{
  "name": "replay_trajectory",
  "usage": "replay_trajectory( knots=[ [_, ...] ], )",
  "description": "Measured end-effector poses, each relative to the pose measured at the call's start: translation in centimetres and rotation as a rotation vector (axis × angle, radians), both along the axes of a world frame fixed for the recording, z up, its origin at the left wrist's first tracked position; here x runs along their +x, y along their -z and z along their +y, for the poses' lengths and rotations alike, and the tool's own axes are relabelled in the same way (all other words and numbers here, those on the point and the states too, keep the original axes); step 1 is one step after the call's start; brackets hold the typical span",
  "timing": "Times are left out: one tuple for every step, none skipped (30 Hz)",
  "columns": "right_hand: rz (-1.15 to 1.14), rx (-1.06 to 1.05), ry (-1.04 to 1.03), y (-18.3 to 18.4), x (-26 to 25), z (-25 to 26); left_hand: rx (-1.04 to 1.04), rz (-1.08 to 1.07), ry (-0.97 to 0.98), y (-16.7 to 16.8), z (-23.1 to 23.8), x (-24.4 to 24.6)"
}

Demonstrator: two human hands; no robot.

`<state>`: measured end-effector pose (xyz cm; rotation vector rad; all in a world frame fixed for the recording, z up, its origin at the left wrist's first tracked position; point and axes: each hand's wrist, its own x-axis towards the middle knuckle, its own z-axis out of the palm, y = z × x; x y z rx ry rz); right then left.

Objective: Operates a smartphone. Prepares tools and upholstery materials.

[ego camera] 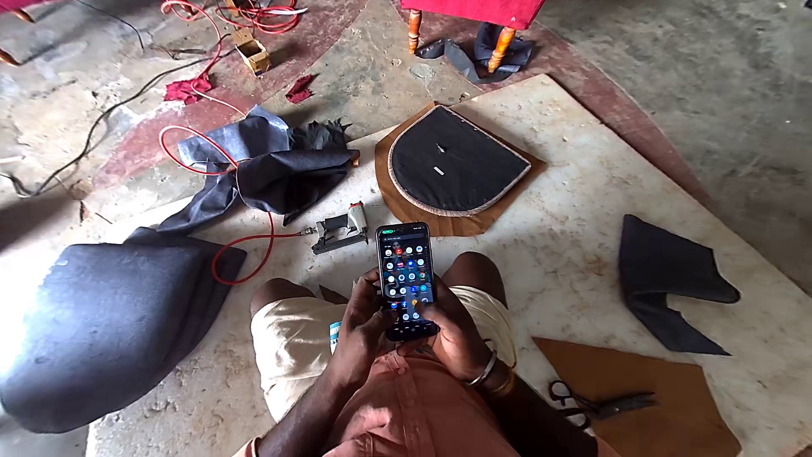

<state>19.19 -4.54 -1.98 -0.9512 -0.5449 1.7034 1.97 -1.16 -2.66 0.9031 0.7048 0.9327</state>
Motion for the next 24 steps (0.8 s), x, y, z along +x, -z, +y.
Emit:
replay_trajectory(
  knots=[
    [-0.008, 0.005, 0.001, 0.04, -0.02, -0.01, -0.002, 0.001, -0.003, 0.0, -0.01, 0.01],
    [-0.008, 0.011, 0.001, 0.12, -0.03, -0.05, -0.006, 0.001, -0.005, -0.02, -0.01, 0.02],
    [-0.005, 0.018, 0.0, 0.2, -0.02, -0.07, -0.009, 0.001, -0.007, -0.02, -0.03, 0.01],
    [-0.004, 0.022, -0.002, 0.27, -0.02, -0.09, -0.011, 0.0, -0.007, 0.02, -0.05, -0.02],
    [-0.002, 0.026, -0.002, 0.31, -0.04, -0.11, -0.013, -0.003, -0.007, 0.05, -0.06, -0.05],
    [-0.002, 0.028, -0.003, 0.35, -0.06, -0.12, -0.013, -0.004, -0.008, 0.08, -0.06, -0.06],
    [-0.002, 0.03, -0.004, 0.36, -0.07, -0.15, -0.012, -0.004, -0.008, 0.1, -0.04, -0.08],
    [-0.005, 0.029, -0.003, 0.37, -0.07, -0.16, -0.012, -0.003, -0.008, 0.08, -0.03, -0.07],
    [-0.006, 0.029, -0.002, 0.41, -0.08, -0.16, -0.014, -0.004, -0.01, 0.06, -0.03, -0.06],
    [-0.008, 0.028, -0.003, 0.44, -0.09, -0.16, -0.018, -0.005, -0.011, 0.06, -0.04, -0.06],
    [-0.009, 0.029, -0.006, 0.47, -0.09, -0.18, -0.018, -0.007, -0.01, 0.1, -0.06, -0.07],
    [-0.01, 0.028, -0.007, 0.46, -0.08, -0.18, -0.017, -0.008, -0.008, 0.15, -0.05, -0.09],
    [-0.012, 0.028, -0.006, 0.44, -0.09, -0.16, -0.015, -0.011, -0.004, 0.2, -0.04, -0.11],
    [-0.011, 0.028, -0.007, 0.41, -0.09, -0.14, -0.014, -0.012, -0.003, 0.21, -0.04, -0.13],
    [-0.01, 0.028, -0.007, 0.38, -0.08, -0.14, -0.013, -0.011, -0.003, 0.21, -0.04, -0.12],
    [-0.01, 0.027, -0.007, 0.37, -0.08, -0.14, -0.013, -0.01, -0.004, 0.23, -0.04, -0.12],
    [-0.01, 0.027, -0.006, 0.35, -0.09, -0.15, -0.012, -0.008, -0.004, 0.23, -0.05, -0.12],
    [-0.009, 0.024, -0.006, 0.31, -0.1, -0.18, -0.014, -0.008, -0.005, 0.23, -0.06, -0.12],
    [-0.008, 0.022, -0.004, 0.29, -0.13, -0.19, -0.015, -0.008, -0.005, 0.21, -0.07, -0.13],
    [-0.009, 0.017, -0.003, 0.29, -0.14, -0.19, -0.015, -0.005, -0.005, 0.2, -0.07, -0.13],
    [-0.008, 0.012, -0.002, 0.27, -0.15, -0.21, -0.015, -0.003, -0.005, 0.2, -0.06, -0.12],
    [-0.006, 0.009, -0.002, 0.27, -0.14, -0.23, -0.014, -0.007, -0.005, 0.24, -0.05, -0.11],
    [-0.006, 0.008, -0.002, 0.27, -0.13, -0.24, -0.014, -0.009, -0.004, 0.27, -0.04, -0.09],
    [-0.008, 0.007, -0.001, 0.25, -0.14, -0.23, -0.014, -0.009, -0.003, 0.26, -0.03, -0.08]
  ],
)
